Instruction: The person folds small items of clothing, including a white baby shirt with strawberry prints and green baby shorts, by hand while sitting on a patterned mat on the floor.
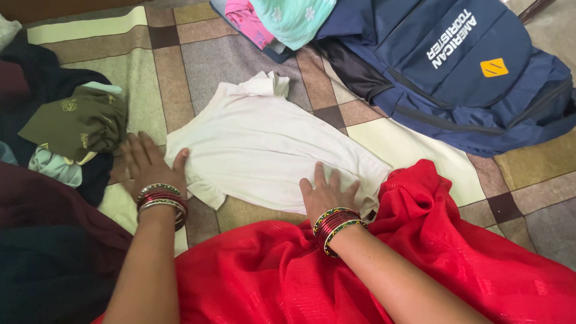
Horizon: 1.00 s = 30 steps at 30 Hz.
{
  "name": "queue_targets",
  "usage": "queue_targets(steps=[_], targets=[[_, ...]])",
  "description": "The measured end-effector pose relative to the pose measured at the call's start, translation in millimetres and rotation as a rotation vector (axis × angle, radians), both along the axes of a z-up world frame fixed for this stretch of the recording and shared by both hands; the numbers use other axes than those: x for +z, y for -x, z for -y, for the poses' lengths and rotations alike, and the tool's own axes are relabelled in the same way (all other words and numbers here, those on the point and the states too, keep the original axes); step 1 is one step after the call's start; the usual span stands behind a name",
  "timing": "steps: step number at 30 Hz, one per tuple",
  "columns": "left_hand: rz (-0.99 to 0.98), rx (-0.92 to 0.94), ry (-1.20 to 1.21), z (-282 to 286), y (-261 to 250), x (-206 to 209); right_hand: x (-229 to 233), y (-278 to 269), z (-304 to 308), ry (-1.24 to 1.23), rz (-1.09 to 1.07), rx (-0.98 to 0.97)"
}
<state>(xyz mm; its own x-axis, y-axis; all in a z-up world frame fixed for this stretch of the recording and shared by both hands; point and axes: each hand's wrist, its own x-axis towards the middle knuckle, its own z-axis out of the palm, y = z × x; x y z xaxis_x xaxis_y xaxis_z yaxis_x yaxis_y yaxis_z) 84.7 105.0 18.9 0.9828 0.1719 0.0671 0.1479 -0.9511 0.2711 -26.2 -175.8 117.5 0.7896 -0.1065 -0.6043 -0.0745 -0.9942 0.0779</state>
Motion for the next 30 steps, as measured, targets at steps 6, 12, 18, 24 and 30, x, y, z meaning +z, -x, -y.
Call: queue_targets(steps=[6, 12, 18, 24, 30], targets=[[0.040, -0.214, -0.109, 24, -6, 40, -18, 5, 3, -0.068, 0.068, 0.082], [-0.374, -0.351, -0.029, 25, -7, 43, -46, 10, 4, -0.226, -0.128, 0.172], [-0.843, -0.127, -0.190, 8, -13, 46, -19, 4, 3, -0.379, -0.147, 0.069], [-0.050, -0.226, 0.151, 40, -2, 36, -6, -4, 8, -0.235, 0.316, -0.074], [0.066, -0.897, 0.086, 111, 27, -4, -23, -6, 11, -0.074, 0.072, -0.118]])
